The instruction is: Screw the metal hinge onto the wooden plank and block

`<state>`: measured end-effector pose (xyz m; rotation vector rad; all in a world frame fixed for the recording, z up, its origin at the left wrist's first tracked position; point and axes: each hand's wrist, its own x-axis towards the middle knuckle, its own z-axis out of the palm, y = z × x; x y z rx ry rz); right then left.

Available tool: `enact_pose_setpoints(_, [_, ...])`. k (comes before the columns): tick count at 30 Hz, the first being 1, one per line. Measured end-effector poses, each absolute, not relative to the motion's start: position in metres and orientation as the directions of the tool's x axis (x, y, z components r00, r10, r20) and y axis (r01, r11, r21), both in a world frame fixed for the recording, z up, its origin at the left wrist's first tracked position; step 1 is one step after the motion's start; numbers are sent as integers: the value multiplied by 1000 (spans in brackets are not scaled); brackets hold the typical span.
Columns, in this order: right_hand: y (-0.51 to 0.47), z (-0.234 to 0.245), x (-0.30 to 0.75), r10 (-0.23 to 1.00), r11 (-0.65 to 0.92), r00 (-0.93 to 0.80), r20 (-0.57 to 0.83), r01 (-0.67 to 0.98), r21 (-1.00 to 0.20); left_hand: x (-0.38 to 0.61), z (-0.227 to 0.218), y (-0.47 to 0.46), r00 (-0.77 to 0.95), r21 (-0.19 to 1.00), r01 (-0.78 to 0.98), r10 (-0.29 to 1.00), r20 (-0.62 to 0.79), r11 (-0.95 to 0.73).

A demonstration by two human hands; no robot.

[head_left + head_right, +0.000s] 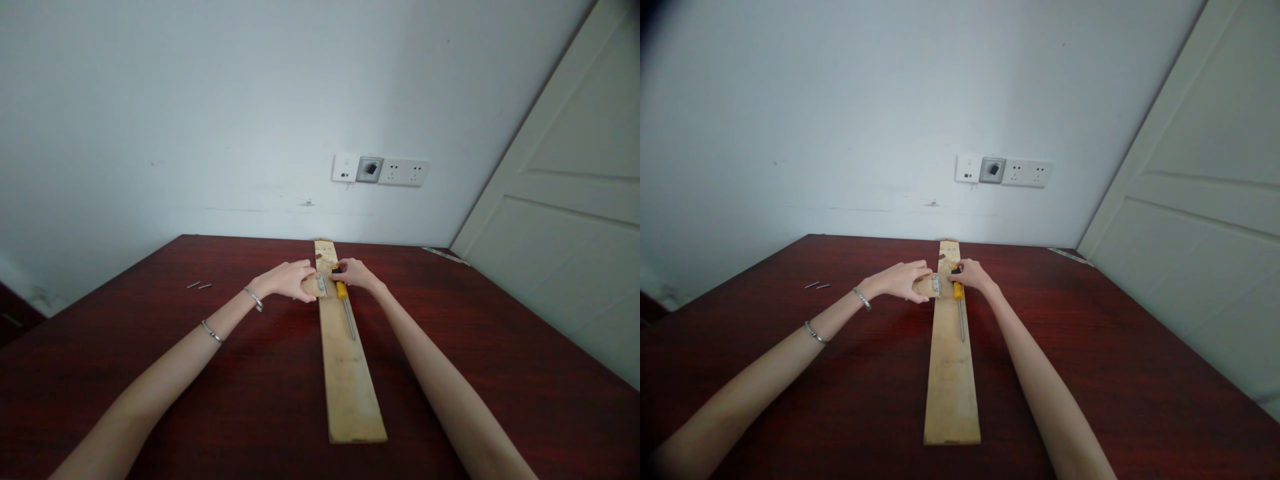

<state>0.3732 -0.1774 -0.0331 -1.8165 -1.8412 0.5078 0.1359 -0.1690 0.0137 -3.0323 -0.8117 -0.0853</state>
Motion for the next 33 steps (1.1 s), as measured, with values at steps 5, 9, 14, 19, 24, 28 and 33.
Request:
enact_pose_setpoints(5, [-176, -33, 376, 998, 24, 19, 62, 787, -617, 136, 14, -169, 865, 19, 499, 499, 45, -867])
enact_pose_setpoints(9, [-176, -32, 377, 999, 9, 24, 42, 762, -647, 136, 13, -169, 868, 14, 494, 494, 48, -870])
enact_pose_setpoints(14, [-177, -32, 378, 999, -18, 35, 12, 731, -682, 137, 12, -168, 864, 16, 502, 502, 41, -865])
enact_pose_setpoints(19, [-178, -32, 379, 999, -20, 35, 7, 717, -697, 136, 12, -169, 867, 22, 496, 497, 43, -868])
enact_pose_setpoints(24, [-179, -33, 378, 999, -3, 31, 29, 728, -686, 137, 13, -170, 861, 16, 507, 507, 37, -862])
enact_pose_setpoints(28, [-184, -19, 377, 994, 49, 23, 103, 764, -643, 137, 15, -171, 863, 26, 504, 504, 34, -864])
enact_pose_setpoints(33, [-204, 31, 376, 894, 315, -63, 443, 792, -523, 134, 21, -171, 866, 39, 497, 498, 46, -867])
